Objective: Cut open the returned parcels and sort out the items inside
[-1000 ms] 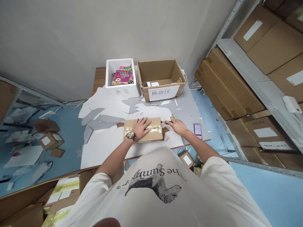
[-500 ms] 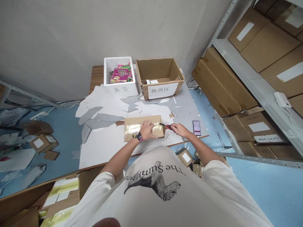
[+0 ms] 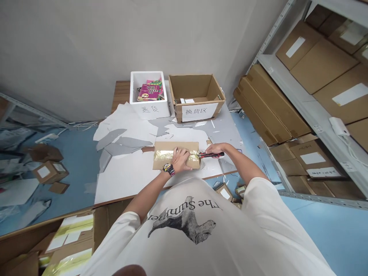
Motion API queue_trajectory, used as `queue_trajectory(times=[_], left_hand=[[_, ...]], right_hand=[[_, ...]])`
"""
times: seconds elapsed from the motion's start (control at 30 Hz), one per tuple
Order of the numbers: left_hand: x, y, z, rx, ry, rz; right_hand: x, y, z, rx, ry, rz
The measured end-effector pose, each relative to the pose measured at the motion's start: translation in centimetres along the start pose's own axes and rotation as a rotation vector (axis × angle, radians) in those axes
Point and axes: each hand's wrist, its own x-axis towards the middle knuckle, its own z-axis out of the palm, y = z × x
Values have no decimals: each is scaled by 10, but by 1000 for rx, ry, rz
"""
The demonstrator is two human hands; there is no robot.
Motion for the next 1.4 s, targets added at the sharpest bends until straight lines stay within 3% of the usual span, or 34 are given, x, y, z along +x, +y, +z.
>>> queue_trajectory(times=[0.13,0.27,0.37,0.5,0.57,0.67,0.77,0.87,0.97,1.03,1.1,1.2,1.4], left_hand=[[3,2,0,-22,19,-13],[13,-2,-1,-57,33,-34],[26,1,4,-85,67,-54],[47,19,18,-247,220,-84],[53,27,24,-432,263,-88],[50,28,25,-782,241,-201],[28,9,14,-1028,215,-340],[-10,-26,-6,-1185,365,-517],[-60,-63,-30,-1278,672,-731],[-96,-84,-45,-1265,746,-799],[-128,-97,-57,-1216,656,-803],[-157,-104,-64,-1093,450,-762],[-150,-115,-65,-718,215,-562]], right_hand=[[-4,3,9,-50,-3,-31],[-24,24,21,-145,55,-157],[-42,47,26,-60,335,-178],[-41,58,41,199,818,-54],[-27,45,58,278,980,-45],[0,8,94,235,1069,-165],[22,-36,127,95,836,-454],[42,-73,140,-84,676,-632],[67,-102,135,-315,759,-552],[85,-116,129,-474,762,-432],[100,-125,126,-587,711,-353],[110,-126,126,-660,665,-351],[108,-121,121,-653,641,-471]])
